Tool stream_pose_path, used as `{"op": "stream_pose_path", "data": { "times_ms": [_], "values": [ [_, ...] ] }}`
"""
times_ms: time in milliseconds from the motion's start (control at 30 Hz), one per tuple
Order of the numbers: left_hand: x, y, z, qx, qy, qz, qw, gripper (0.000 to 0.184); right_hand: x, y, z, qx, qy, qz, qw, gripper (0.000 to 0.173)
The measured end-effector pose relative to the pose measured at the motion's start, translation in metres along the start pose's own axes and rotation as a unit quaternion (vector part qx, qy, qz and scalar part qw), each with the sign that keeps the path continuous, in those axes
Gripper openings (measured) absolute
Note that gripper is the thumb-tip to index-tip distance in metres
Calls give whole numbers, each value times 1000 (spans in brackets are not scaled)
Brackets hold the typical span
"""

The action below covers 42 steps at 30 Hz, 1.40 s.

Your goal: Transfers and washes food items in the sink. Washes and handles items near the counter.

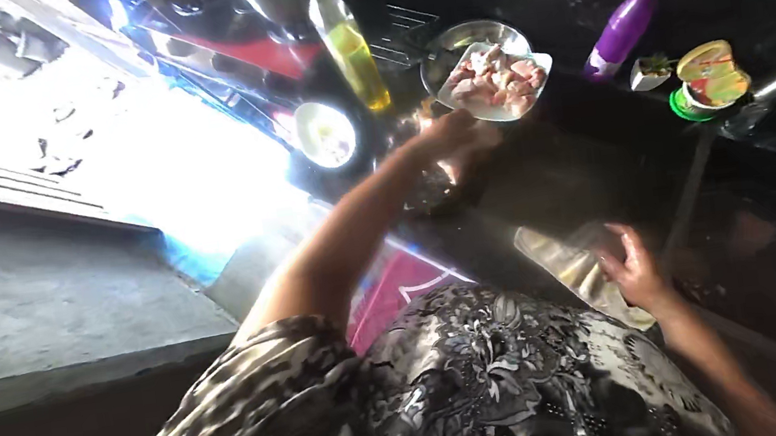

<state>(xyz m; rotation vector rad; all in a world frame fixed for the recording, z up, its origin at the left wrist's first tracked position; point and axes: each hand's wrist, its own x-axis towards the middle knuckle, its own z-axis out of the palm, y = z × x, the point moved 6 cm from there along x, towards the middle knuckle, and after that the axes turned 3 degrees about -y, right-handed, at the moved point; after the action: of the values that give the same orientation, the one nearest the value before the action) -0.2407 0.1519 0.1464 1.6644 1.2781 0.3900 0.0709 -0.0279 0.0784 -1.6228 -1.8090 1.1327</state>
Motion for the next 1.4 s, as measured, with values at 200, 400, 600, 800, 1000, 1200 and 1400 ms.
{"op": "stream_pose_path", "data": {
  "times_ms": [200, 400, 600, 800, 1000, 1200, 1400],
  "values": [
    [-36, -97, -55, 331, -25, 30, 943, 34, 78, -93, 94, 59, -57, -28, 996, 51],
    [-49, -175, -32, 290, 81, 191, 934, 26, 115, -138, 168, 48, -86, -13, 995, 50],
    [-62, -202, -56, 234, 180, 118, 948, 29, 119, -147, 199, -47, -23, -108, 993, 47],
    [-62, -207, -55, 172, 195, 107, 960, 21, 122, -160, 213, -165, -26, -63, 984, 45],
    [-65, -193, -55, 191, 154, 45, 968, 25, 119, -160, 205, -180, -16, -17, 983, 46],
    [-53, -169, -43, 238, 22, -98, 966, 56, 121, -162, 202, -188, -42, 7, 981, 47],
    [-49, -177, -50, 103, 115, -65, 986, 34, 125, -177, 197, -181, -14, -21, 983, 45]
  ]
}}
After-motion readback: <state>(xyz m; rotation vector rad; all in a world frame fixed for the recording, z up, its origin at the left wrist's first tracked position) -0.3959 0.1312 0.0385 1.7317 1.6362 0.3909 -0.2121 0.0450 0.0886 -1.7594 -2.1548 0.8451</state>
